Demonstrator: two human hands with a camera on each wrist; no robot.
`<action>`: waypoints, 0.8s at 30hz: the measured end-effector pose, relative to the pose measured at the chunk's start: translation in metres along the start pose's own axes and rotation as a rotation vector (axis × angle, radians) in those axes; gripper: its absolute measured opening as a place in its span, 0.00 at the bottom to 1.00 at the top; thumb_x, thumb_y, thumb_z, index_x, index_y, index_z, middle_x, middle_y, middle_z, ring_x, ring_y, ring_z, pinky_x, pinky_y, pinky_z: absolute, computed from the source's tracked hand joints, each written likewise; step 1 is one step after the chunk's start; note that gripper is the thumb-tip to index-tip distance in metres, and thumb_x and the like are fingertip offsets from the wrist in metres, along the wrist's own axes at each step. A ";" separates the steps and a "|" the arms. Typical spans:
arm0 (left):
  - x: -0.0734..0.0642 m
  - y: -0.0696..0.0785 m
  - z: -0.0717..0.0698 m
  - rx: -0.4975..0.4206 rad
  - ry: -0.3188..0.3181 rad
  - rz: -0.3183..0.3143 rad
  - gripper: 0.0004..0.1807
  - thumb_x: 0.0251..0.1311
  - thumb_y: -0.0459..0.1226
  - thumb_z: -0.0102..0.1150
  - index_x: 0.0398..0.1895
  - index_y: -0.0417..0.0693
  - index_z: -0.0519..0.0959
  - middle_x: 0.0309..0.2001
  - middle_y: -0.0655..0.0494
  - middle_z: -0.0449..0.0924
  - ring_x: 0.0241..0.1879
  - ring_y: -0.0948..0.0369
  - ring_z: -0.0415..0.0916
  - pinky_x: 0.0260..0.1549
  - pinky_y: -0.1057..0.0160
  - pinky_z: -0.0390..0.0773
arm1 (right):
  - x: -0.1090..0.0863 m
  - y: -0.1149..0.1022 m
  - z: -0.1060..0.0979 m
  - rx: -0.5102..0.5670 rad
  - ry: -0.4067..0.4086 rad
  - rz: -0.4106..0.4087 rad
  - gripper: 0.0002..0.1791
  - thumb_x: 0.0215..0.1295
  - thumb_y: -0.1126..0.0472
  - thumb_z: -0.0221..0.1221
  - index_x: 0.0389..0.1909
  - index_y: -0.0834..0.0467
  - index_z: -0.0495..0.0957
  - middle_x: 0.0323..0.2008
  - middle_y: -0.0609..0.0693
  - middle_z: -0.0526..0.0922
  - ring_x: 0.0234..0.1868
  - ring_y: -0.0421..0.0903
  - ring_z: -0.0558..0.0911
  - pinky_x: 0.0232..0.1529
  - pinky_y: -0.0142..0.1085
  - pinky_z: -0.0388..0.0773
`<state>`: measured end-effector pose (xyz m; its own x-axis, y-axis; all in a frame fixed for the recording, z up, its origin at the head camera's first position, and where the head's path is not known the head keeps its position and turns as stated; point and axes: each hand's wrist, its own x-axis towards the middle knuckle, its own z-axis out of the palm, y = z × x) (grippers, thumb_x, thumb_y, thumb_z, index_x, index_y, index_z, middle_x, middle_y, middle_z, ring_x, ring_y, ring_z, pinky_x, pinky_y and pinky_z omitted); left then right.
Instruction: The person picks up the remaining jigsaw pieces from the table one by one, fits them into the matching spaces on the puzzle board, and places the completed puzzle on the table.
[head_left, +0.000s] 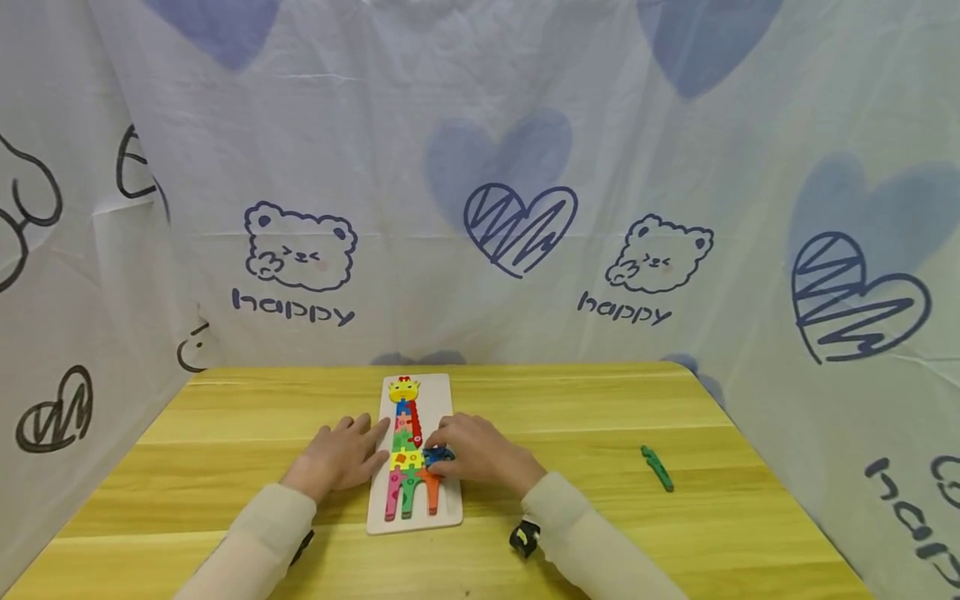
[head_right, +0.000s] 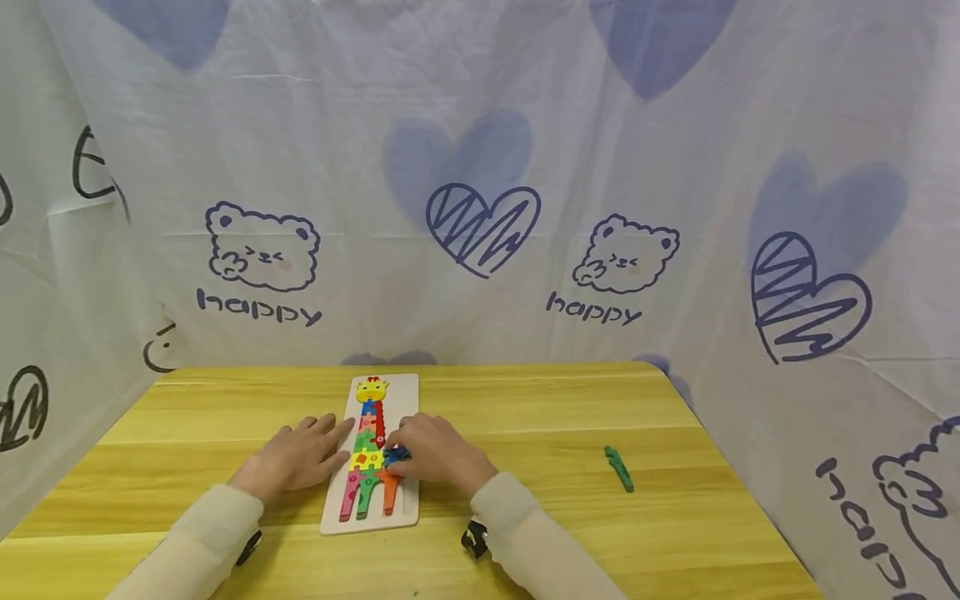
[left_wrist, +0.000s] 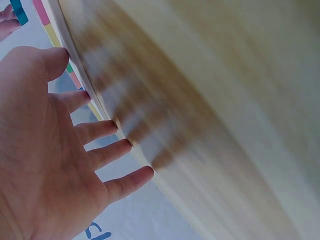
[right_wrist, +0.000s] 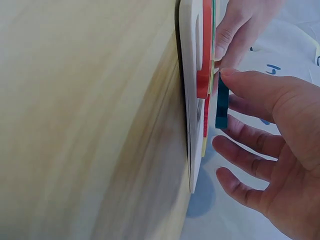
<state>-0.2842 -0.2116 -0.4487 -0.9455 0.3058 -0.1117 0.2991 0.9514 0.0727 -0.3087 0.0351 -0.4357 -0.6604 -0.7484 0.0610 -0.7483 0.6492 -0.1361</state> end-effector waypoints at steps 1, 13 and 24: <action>0.000 0.000 0.000 0.001 0.001 0.000 0.34 0.77 0.54 0.47 0.79 0.48 0.64 0.75 0.35 0.65 0.72 0.34 0.64 0.67 0.26 0.65 | 0.001 0.000 0.000 0.000 0.000 0.002 0.19 0.68 0.45 0.67 0.54 0.49 0.88 0.47 0.44 0.87 0.40 0.36 0.76 0.42 0.26 0.76; 0.000 0.002 -0.003 0.010 0.002 0.007 0.34 0.77 0.54 0.47 0.79 0.47 0.64 0.75 0.36 0.65 0.72 0.34 0.65 0.67 0.26 0.66 | 0.004 -0.001 0.003 0.002 -0.011 0.008 0.21 0.67 0.44 0.66 0.56 0.49 0.87 0.46 0.44 0.87 0.39 0.36 0.75 0.41 0.25 0.74; 0.000 0.001 -0.002 0.002 0.000 0.004 0.34 0.77 0.54 0.47 0.79 0.48 0.64 0.76 0.35 0.64 0.73 0.33 0.63 0.68 0.26 0.65 | 0.006 -0.001 0.005 0.007 -0.015 0.013 0.21 0.68 0.44 0.66 0.56 0.49 0.87 0.46 0.45 0.87 0.38 0.35 0.76 0.40 0.24 0.74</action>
<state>-0.2838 -0.2105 -0.4467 -0.9445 0.3092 -0.1112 0.3027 0.9504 0.0716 -0.3118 0.0295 -0.4400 -0.6691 -0.7418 0.0445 -0.7391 0.6580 -0.1440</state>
